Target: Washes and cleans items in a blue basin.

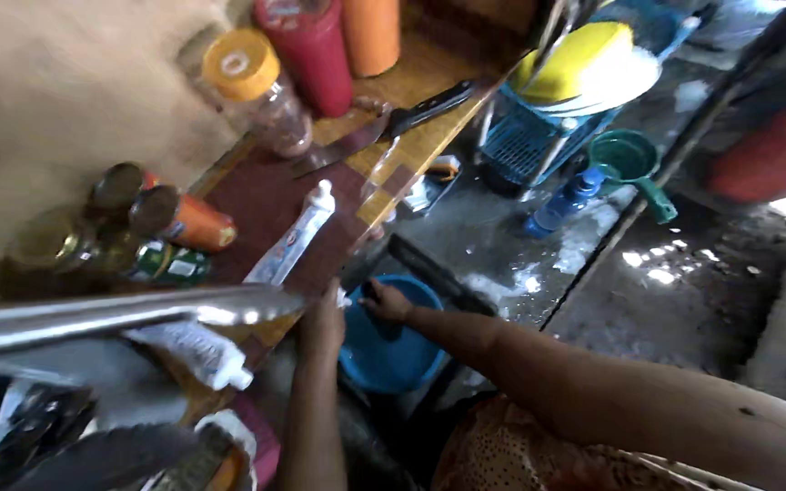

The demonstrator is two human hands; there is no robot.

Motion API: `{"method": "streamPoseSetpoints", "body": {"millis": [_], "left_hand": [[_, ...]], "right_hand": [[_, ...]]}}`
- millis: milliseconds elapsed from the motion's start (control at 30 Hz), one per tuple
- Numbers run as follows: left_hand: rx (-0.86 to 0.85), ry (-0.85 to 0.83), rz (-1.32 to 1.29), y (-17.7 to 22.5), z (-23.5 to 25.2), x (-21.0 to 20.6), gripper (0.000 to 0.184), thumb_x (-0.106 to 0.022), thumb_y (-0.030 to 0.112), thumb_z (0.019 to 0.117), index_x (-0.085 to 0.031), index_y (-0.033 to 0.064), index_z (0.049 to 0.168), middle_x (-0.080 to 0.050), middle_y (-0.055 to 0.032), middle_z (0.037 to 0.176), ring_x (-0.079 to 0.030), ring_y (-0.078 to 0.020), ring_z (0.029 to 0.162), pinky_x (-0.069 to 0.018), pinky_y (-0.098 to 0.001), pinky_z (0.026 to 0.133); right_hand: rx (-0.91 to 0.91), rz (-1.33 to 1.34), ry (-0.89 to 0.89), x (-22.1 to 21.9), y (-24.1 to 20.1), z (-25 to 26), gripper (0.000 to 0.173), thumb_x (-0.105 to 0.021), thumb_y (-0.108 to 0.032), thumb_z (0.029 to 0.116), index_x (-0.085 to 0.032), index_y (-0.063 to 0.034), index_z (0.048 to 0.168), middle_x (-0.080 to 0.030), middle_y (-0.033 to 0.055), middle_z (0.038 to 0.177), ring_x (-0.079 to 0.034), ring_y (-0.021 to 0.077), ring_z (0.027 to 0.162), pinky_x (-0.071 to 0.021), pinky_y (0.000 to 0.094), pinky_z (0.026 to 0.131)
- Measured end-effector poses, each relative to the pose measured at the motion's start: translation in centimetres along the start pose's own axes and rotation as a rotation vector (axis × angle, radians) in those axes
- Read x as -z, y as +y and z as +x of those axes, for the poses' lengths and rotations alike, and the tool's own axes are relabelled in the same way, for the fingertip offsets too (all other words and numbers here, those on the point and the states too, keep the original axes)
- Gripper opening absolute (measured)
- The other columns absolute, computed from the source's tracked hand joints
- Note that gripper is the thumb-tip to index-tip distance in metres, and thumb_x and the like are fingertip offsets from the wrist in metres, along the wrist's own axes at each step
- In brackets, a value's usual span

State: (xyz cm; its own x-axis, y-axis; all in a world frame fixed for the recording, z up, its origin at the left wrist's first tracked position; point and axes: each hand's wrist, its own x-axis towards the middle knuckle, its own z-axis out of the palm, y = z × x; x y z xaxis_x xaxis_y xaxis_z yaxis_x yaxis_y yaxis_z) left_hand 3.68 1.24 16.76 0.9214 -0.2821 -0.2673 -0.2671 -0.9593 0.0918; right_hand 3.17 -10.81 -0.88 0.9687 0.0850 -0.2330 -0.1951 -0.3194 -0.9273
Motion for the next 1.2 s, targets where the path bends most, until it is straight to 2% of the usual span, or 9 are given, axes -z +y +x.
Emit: {"method": "streamPoseSetpoints", "body": {"millis": [167, 300, 367, 500, 600, 700, 800, 967, 1200], "left_hand": [[-0.018, 0.069, -0.077, -1.1, -1.0, 0.2, 0.053, -0.062, 0.006, 0.0985, -0.047, -0.0004, 0.149, -0.056, -0.0314, 0.139, -0.055, -0.0496, 0.128, -0.0421, -0.0651, 0.107], [0.097, 0.413, -0.309, -1.6, -2.4, -3.3, 0.065, -0.070, 0.021, 0.0973, -0.043, -0.0150, 0.145, -0.047, -0.0431, 0.141, -0.048, -0.0573, 0.131, -0.0394, -0.0643, 0.110], [0.097, 0.586, -0.460, -1.6, -3.3, -5.6, 0.076, -0.076, 0.017, 0.0911, -0.037, -0.0143, 0.148, -0.038, -0.0430, 0.147, -0.045, -0.0569, 0.133, -0.0424, -0.0608, 0.107], [0.080, 0.555, -0.638, -2.3, -4.9, -10.6, 0.076, -0.072, 0.011, 0.0935, -0.030, -0.0083, 0.154, -0.036, -0.0359, 0.154, -0.049, -0.0486, 0.132, -0.0479, -0.0557, 0.103], [0.122, 0.478, -0.654, -2.4, -6.4, -13.1, 0.073, -0.070, 0.009, 0.0938, -0.031, -0.0072, 0.154, -0.036, -0.0343, 0.154, -0.050, -0.0477, 0.132, -0.0485, -0.0555, 0.103], [0.131, 0.446, -0.665, -3.3, -7.9, -14.8, 0.073, -0.070, 0.010, 0.0940, -0.030, -0.0066, 0.154, -0.036, -0.0339, 0.154, -0.051, -0.0468, 0.131, -0.0500, -0.0555, 0.099], [0.162, 0.406, -0.674, -4.0, -9.3, -15.8, 0.073, -0.069, 0.009, 0.0947, -0.029, -0.0080, 0.154, -0.038, -0.0354, 0.152, -0.051, -0.0467, 0.130, -0.0501, -0.0548, 0.099], [0.205, 0.322, -0.702, -4.5, -11.3, -17.8, 0.073, -0.069, 0.007, 0.0941, -0.029, -0.0082, 0.153, -0.039, -0.0348, 0.152, -0.052, -0.0458, 0.130, -0.0497, -0.0534, 0.101], [0.247, 0.249, -0.736, -4.5, -12.6, -18.5, 0.069, -0.067, 0.008, 0.0955, -0.031, -0.0079, 0.152, -0.041, -0.0349, 0.150, -0.051, -0.0461, 0.132, -0.0474, -0.0544, 0.105]], "right_hand": [[-0.056, 0.235, 0.319, 7.0, -1.9, -2.1, 0.057, -0.052, -0.032, 0.1076, -0.038, 0.0027, 0.150, -0.066, 0.0258, 0.124, -0.067, 0.0355, 0.115, -0.0513, 0.0523, 0.104], [-0.093, 0.520, 0.772, 13.7, -1.4, -2.8, 0.048, -0.050, -0.027, 0.1094, -0.040, 0.0037, 0.146, -0.068, 0.0253, 0.115, -0.069, 0.0333, 0.103, -0.0553, 0.0504, 0.095], [-0.141, 0.722, 0.866, 16.5, 0.0, -3.1, 0.050, -0.043, -0.032, 0.1115, -0.034, 0.0026, 0.147, -0.068, 0.0217, 0.106, -0.070, 0.0278, 0.090, -0.0585, 0.0455, 0.086], [-0.317, 1.192, 0.744, 20.3, 4.0, -4.0, 0.048, -0.034, -0.045, 0.1120, -0.045, -0.0037, 0.133, -0.060, 0.0083, 0.080, -0.062, 0.0173, 0.064, -0.0580, 0.0352, 0.064], [-0.508, 1.396, 0.730, 20.3, 7.2, -5.7, 0.045, -0.037, -0.046, 0.1102, -0.052, -0.0050, 0.120, -0.060, 0.0109, 0.087, -0.061, 0.0208, 0.071, -0.0545, 0.0389, 0.063], [-0.619, 1.494, 0.790, 19.8, 8.4, -7.5, 0.040, -0.044, -0.037, 0.1097, -0.052, -0.0037, 0.130, -0.060, 0.0155, 0.108, -0.061, 0.0239, 0.090, -0.0539, 0.0419, 0.076], [-0.637, 1.561, 0.827, 20.0, 8.9, -8.1, 0.038, -0.046, -0.033, 0.1090, -0.050, -0.0044, 0.135, -0.060, 0.0158, 0.113, -0.060, 0.0235, 0.094, -0.0528, 0.0397, 0.078], [-0.613, 1.560, 0.898, 21.8, 6.7, -8.7, 0.026, -0.046, -0.024, 0.1067, -0.052, -0.0052, 0.124, -0.056, 0.0111, 0.097, -0.056, 0.0190, 0.078, -0.0498, 0.0350, 0.066], [-0.433, 1.622, 0.843, 23.6, 5.9, -7.7, 0.041, -0.042, -0.044, 0.1080, -0.054, -0.0072, 0.121, -0.061, 0.0114, 0.097, -0.059, 0.0208, 0.080, -0.0531, 0.0398, 0.067]]}}
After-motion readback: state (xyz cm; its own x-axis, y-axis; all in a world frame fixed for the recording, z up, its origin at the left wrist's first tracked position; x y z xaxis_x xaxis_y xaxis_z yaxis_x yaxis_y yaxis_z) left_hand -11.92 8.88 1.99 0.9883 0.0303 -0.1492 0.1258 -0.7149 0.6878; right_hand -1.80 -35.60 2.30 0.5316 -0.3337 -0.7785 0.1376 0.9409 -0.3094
